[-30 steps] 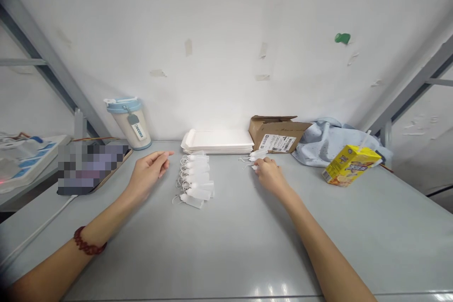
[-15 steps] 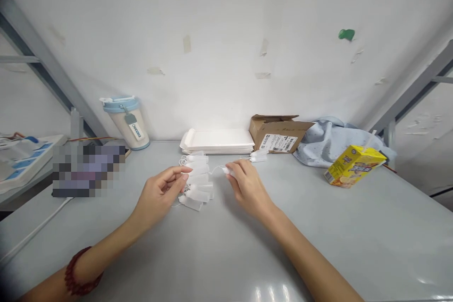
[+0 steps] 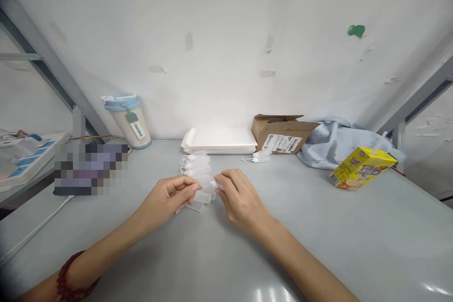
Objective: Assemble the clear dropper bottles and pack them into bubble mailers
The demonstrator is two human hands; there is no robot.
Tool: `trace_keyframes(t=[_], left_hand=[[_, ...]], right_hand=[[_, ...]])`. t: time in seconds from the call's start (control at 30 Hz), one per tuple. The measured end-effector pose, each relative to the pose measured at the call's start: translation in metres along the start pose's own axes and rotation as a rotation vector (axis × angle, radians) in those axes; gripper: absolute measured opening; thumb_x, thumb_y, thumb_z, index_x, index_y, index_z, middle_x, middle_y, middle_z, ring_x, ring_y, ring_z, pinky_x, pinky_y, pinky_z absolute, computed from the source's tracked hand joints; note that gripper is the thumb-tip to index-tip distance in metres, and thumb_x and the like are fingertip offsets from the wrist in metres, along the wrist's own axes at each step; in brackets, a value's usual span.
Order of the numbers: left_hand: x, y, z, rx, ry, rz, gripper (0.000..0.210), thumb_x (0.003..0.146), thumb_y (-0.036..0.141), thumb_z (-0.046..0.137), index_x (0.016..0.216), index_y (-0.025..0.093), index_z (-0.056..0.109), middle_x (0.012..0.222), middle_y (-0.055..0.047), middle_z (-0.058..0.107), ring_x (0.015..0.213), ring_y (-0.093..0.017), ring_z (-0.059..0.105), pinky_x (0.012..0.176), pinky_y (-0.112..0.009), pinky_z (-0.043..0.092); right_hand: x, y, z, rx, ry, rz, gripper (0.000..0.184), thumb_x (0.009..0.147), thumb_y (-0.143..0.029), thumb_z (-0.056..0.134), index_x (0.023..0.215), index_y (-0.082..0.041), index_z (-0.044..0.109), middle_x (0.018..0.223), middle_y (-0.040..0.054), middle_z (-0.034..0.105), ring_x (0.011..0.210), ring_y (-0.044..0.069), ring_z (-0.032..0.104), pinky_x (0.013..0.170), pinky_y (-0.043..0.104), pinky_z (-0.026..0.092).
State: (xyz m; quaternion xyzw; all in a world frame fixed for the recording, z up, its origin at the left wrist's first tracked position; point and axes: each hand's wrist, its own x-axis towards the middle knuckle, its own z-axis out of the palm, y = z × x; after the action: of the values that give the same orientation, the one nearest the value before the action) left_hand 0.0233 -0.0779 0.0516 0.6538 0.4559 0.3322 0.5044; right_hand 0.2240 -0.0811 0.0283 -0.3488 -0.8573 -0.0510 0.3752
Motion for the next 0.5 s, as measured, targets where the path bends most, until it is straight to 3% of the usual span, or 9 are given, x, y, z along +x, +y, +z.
trace_keyframes(t=[0.5], left_hand=[[0.001,0.0008,0.0027,-0.159,-0.037,-0.061,0.027,0.082,0.036,0.051,0.065,0.016,0.056,0.055,0.005,0.046,0.044,-0.005,0.032,0.047,-0.021,0.028]], right_hand=[[-0.0014,-0.0054,0.0012,0.065,0.006,-0.05,0.031,0.086,-0.01,0.046,0.116,-0.018,0.043,0.093,0.0101,0.055,0.081,0.019,0.052,0.065,0.032,0.048]])
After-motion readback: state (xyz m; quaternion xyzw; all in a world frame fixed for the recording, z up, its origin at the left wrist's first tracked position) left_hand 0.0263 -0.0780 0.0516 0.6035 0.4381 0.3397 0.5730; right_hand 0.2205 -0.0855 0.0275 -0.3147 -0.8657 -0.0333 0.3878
